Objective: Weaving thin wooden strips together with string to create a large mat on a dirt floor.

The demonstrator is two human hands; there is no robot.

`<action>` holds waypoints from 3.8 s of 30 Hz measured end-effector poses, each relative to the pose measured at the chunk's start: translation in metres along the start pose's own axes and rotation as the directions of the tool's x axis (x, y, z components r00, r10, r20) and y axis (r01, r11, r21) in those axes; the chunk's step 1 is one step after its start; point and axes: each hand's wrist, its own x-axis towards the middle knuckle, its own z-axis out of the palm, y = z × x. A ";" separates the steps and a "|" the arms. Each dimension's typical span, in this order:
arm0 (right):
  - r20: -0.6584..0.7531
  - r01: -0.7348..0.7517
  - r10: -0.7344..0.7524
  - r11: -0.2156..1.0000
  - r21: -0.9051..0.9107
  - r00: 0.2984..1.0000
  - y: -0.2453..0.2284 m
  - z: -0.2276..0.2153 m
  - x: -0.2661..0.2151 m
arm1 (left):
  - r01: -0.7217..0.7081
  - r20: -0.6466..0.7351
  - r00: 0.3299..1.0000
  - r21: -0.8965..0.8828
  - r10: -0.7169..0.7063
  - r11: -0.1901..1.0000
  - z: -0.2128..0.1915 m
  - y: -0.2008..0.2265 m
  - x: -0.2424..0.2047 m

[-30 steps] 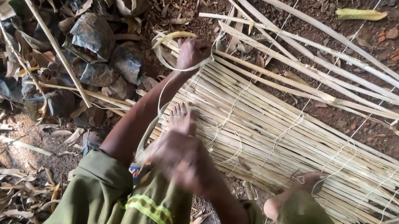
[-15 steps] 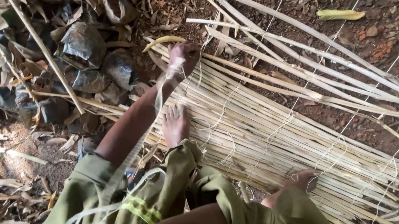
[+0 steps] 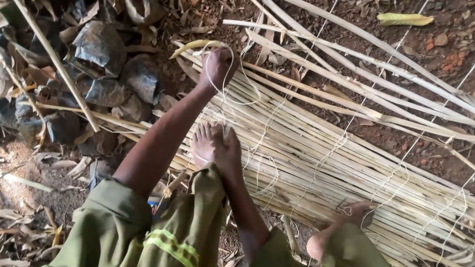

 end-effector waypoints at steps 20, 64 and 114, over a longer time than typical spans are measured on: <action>0.847 0.674 0.085 0.566 -0.474 0.524 -0.055 0.026 0.004 | -0.145 0.078 0.987 0.081 0.139 0.986 -0.014 -0.003 0.009; 0.102 0.341 -0.404 0.581 -0.739 0.909 0.056 -0.031 0.072 | -0.640 0.181 0.768 0.237 0.614 0.731 -0.024 -0.020 0.022; -0.248 0.312 -0.407 0.885 -0.344 0.879 -0.022 -0.183 0.025 | -0.764 0.202 0.645 0.162 0.737 0.625 0.113 0.056 -0.050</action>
